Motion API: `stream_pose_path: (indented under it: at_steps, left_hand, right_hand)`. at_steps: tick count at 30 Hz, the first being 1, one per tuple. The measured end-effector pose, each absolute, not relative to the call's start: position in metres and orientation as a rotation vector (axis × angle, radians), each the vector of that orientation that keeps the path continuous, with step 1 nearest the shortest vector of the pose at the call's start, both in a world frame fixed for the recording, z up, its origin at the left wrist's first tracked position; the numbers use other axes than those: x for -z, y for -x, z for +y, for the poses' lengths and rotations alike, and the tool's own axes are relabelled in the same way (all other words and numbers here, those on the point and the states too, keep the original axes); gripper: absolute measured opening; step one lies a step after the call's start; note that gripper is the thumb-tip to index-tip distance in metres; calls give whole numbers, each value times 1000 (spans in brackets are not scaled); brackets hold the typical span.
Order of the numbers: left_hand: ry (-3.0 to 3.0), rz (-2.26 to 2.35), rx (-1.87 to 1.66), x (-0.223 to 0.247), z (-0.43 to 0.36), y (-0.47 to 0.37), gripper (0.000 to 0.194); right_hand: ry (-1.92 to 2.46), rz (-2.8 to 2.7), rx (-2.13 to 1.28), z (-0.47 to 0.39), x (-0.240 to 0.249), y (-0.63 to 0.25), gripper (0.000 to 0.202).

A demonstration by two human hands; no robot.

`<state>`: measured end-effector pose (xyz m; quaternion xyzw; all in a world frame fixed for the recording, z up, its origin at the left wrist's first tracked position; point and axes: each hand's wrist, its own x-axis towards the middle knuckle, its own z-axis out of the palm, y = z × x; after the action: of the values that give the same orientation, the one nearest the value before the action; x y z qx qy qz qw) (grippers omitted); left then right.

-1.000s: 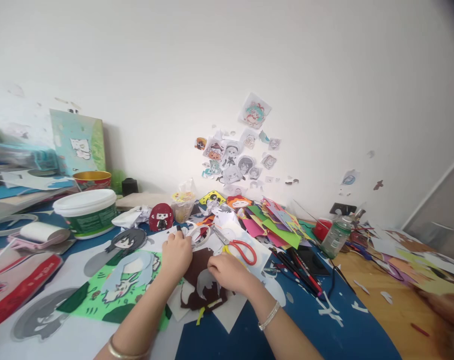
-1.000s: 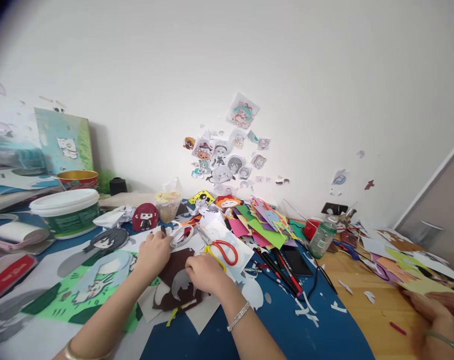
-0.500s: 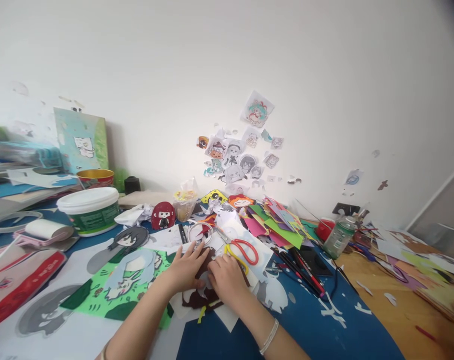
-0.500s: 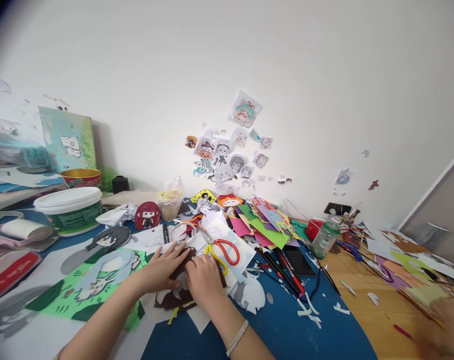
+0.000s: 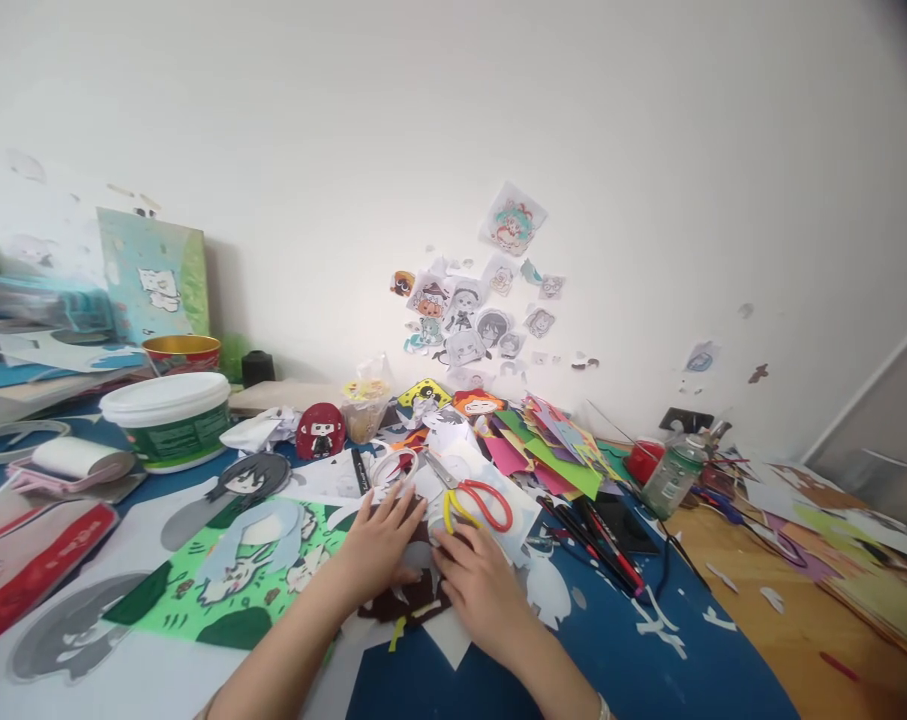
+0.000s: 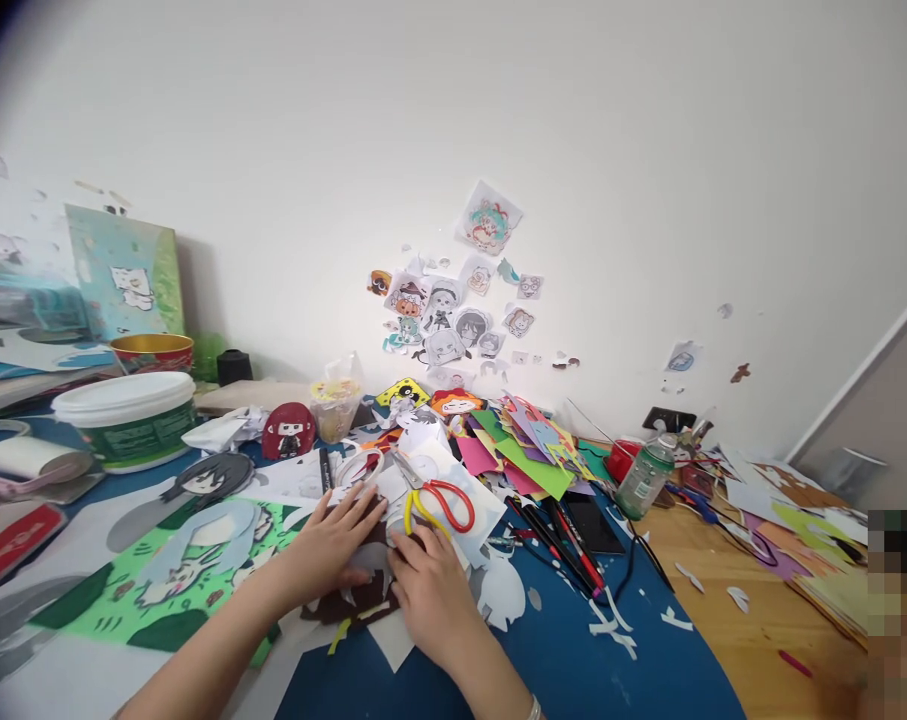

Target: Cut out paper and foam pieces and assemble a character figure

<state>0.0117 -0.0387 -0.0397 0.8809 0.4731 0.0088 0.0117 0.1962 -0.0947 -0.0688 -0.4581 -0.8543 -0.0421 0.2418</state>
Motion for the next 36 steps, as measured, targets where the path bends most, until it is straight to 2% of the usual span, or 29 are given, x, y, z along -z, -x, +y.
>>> stream_pose_path:
  at_steps: [5,9,12,16,22,25,29,33,36]
  left_hand:
    - [-2667,1623,70,34,-33,-3,93]
    - [-2672,1581,8,30,-29,4,88]
    - [-2672,1551,-37,29,-28,5,83]
    - [-2619,1567,-201,29,-24,5,76]
    - [-2244,1723,-618,34,-10,2,71]
    - [-2097,1627,-790,33,-8,-2,60]
    - [-1735,1263,-1049,24,-13,-11,47]
    - [-1331,1175,-1210,17,-16,-22,42]
    - [-1236,1126,-1321,11,-10,-27,49]
  right_hand:
    - [1388,-2243,55,-103,63,-200,22]
    - [1676,-1928,-9,-93,54,-198,32]
    - [1798,-1711,-274,-79,53,-194,42]
    - [1497,-1567,-574,-63,45,-197,36]
    - [1055,-1513,-620,-45,4,-218,33]
    - [924,-1484,-650,-36,-12,-224,32]
    - [833,-1406,-675,-20,-6,-224,32]
    - [890,-1367,-658,-9,10,-217,32]
    - [955,-1421,-615,-9,15,-215,30]
